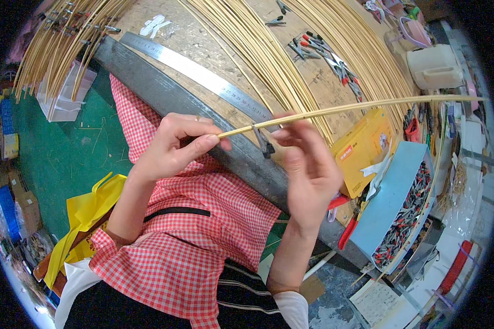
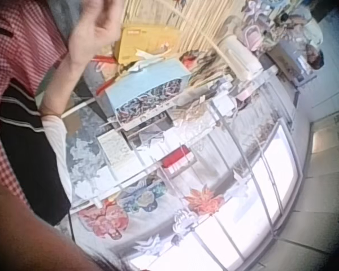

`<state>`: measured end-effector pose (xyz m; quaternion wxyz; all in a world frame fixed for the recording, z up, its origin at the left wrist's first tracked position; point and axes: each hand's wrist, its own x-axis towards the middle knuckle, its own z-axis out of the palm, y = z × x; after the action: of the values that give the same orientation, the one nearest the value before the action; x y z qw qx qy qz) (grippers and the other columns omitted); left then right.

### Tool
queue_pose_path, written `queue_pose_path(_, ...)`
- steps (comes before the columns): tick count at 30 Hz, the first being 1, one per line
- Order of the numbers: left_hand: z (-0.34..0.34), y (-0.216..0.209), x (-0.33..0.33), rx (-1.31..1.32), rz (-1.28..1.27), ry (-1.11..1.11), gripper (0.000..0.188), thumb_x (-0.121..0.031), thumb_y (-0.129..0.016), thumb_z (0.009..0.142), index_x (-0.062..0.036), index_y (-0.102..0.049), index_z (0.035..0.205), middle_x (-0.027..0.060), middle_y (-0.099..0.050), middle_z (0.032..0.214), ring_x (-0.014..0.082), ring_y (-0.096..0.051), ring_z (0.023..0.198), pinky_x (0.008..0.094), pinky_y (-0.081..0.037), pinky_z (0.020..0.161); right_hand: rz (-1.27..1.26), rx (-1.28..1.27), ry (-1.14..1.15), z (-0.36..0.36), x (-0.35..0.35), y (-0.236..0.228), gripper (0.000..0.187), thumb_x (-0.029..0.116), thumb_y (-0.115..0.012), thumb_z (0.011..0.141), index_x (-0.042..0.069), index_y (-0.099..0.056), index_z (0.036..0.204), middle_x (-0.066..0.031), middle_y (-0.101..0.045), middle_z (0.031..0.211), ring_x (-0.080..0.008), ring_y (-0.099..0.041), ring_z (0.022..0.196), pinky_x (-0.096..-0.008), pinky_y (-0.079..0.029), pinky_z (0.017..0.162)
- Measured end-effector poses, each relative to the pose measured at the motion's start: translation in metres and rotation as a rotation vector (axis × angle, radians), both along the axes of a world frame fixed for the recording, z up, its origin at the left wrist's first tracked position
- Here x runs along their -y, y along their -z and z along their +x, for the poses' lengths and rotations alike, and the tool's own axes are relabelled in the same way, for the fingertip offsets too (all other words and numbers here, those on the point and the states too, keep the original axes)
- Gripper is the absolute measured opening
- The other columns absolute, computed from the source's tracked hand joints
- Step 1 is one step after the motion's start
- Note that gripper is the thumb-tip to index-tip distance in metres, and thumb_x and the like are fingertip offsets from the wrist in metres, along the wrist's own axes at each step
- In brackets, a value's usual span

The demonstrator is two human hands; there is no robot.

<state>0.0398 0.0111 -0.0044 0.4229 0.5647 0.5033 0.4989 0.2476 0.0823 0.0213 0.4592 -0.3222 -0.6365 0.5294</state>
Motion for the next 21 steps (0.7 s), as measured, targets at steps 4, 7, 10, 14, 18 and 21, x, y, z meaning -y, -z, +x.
queue_pose_path(4,-0.011,0.002,0.001,0.087,-0.119,0.161,0.02,-0.014,-0.058,0.089,0.0021,-0.07,0.087,0.0086,-0.066,0.074,0.0129,-0.056,0.066,0.0273,-0.043,0.059,-0.184,-0.427,0.042,0.009,-0.015,-0.011,0.028,0.008,-0.06,0.089,-0.007,-0.058,0.113,-0.0241,-0.062,0.104,-0.0205,-0.063,0.074,-0.0287,-0.055,0.06)
queue_pose_path(7,-0.022,-0.006,0.002,0.074,-0.226,0.197,0.02,-0.014,-0.059,0.088,0.0023,-0.07,0.089,0.0098,-0.066,0.076,0.0124,-0.058,0.069,0.0269,-0.044,0.06,-0.163,-0.471,0.02,0.013,-0.017,0.0,0.021,0.007,-0.06,0.089,-0.007,-0.06,0.105,-0.0234,-0.064,0.098,-0.0201,-0.063,0.068,-0.0279,-0.054,0.057)
queue_pose_path(10,-0.025,-0.007,0.003,0.086,-0.078,0.008,0.02,-0.013,-0.06,0.086,0.0021,-0.069,0.094,0.0109,-0.067,0.079,0.0127,-0.06,0.073,0.0265,-0.047,0.063,-0.213,-0.455,0.053,-0.002,-0.004,0.002,0.013,0.0,-0.057,0.089,-0.007,-0.062,0.098,-0.0227,-0.065,0.092,-0.0218,-0.065,0.066,-0.0292,-0.056,0.059)
queue_pose_path(14,-0.028,-0.035,0.006,-0.155,0.108,-0.155,0.024,-0.006,-0.064,0.078,0.0014,-0.069,0.1,0.0113,-0.068,0.086,0.0174,-0.065,0.079,0.0284,-0.051,0.068,-0.346,-0.377,0.002,-0.036,0.026,0.009,0.01,-0.005,-0.056,0.087,-0.009,-0.064,0.092,-0.0206,-0.066,0.088,-0.0211,-0.067,0.069,-0.0291,-0.057,0.062)
queue_pose_path(18,-0.011,-0.05,0.014,-0.4,0.273,-0.203,0.029,-0.002,-0.07,0.07,-0.0015,-0.07,0.099,0.01,-0.067,0.08,0.0186,-0.065,0.076,0.027,-0.051,0.064,-0.299,-0.178,-0.091,-0.067,0.056,0.026,0.008,-0.005,-0.061,0.084,-0.007,-0.066,0.09,-0.0125,-0.068,0.087,-0.0164,-0.066,0.073,-0.0257,-0.054,0.066)
queue_pose_path(21,-0.001,-0.049,0.015,-0.458,0.273,-0.228,0.025,-0.001,-0.073,0.068,-0.0025,-0.071,0.092,0.0096,-0.065,0.075,0.0192,-0.064,0.071,0.0267,-0.049,0.059,-0.121,-0.116,-0.073,-0.082,0.071,0.041,0.01,-0.003,-0.064,0.082,-0.005,-0.066,0.092,-0.0098,-0.069,0.085,-0.0153,-0.065,0.074,-0.0266,-0.052,0.068)
